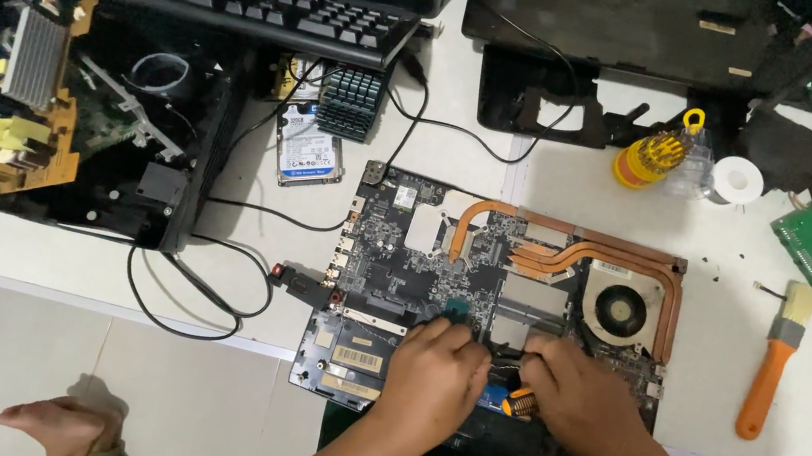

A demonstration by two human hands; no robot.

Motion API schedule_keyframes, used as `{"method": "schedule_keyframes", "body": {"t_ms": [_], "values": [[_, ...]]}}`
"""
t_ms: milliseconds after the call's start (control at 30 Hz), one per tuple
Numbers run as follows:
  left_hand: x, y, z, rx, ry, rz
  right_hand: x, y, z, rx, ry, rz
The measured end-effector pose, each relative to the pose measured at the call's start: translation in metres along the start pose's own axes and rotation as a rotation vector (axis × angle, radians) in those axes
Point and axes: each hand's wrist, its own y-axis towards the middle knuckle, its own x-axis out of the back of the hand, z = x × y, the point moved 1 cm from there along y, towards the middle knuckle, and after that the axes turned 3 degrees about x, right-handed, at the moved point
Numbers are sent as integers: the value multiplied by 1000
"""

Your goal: Removing a motherboard from a laptop chassis by unscrewing it and disconnecting internal cables.

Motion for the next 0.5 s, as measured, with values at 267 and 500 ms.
{"method": "schedule_keyframes", "body": {"t_ms": [267,500], "values": [[-4,-1,0,40,-12,25,3,2,2,15,20,-70],[1,-2,1,1,-47,53,-4,-8,-1,-12,24,-19]]}}
